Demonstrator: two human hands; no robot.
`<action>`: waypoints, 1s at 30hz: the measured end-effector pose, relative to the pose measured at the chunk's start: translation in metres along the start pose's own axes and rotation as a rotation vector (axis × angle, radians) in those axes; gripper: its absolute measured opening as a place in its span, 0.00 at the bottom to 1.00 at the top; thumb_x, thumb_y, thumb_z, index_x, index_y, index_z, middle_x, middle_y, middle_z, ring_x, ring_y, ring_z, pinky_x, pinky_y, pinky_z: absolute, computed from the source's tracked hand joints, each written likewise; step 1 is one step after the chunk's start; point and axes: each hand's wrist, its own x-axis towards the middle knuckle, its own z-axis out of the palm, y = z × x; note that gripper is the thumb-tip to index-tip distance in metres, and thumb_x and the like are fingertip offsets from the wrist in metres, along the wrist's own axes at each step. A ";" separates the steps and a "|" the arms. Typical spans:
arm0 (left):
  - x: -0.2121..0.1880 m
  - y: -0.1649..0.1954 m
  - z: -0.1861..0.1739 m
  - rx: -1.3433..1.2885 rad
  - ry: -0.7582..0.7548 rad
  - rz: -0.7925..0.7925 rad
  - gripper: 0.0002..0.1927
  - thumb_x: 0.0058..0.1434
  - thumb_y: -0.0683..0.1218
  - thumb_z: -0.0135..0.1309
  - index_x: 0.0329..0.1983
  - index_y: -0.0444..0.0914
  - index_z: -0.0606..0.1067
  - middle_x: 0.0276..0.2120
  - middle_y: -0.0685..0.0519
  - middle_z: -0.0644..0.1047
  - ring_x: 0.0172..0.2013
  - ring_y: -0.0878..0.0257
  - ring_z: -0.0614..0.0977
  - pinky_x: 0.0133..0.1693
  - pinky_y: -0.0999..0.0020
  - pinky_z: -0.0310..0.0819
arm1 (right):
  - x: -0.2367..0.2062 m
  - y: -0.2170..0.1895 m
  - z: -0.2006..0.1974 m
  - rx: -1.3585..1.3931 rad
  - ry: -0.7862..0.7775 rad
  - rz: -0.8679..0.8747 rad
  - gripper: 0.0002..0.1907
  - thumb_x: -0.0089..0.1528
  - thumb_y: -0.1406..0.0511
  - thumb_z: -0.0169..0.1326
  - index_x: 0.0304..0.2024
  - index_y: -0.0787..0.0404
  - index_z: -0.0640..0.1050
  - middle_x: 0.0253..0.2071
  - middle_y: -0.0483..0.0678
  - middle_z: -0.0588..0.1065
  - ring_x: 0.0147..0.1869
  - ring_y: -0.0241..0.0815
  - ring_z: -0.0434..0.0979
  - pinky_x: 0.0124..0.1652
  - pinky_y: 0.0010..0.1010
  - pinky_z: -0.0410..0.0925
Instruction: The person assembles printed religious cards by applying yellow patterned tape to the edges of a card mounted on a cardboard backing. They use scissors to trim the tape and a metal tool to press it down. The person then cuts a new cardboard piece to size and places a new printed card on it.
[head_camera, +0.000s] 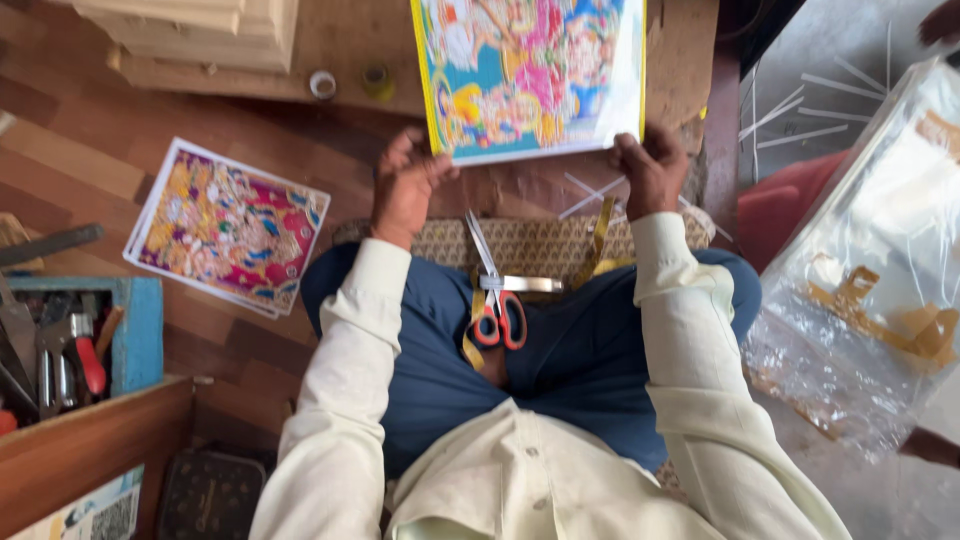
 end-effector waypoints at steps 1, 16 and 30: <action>-0.004 0.004 0.003 -0.010 0.014 0.001 0.12 0.60 0.34 0.59 0.47 0.34 0.74 0.41 0.47 0.82 0.40 0.60 0.84 0.43 0.63 0.83 | -0.005 -0.005 0.004 -0.065 -0.019 -0.083 0.25 0.63 0.73 0.63 0.62 0.68 0.73 0.52 0.53 0.78 0.47 0.44 0.81 0.43 0.34 0.79; -0.070 0.167 0.144 0.347 0.284 -0.012 0.15 0.61 0.54 0.59 0.38 0.38 0.74 0.26 0.50 0.79 0.25 0.56 0.84 0.31 0.62 0.81 | -0.082 -0.158 0.025 -0.466 -0.152 -0.696 0.13 0.57 0.77 0.68 0.44 0.69 0.82 0.45 0.53 0.82 0.50 0.41 0.82 0.51 0.29 0.74; -0.088 0.163 0.130 0.346 0.331 -0.265 0.28 0.58 0.69 0.59 0.30 0.40 0.74 0.20 0.54 0.75 0.23 0.57 0.82 0.29 0.61 0.81 | -0.116 -0.201 0.012 -0.171 -0.210 -0.412 0.10 0.61 0.73 0.69 0.42 0.69 0.81 0.38 0.45 0.80 0.42 0.31 0.77 0.46 0.22 0.70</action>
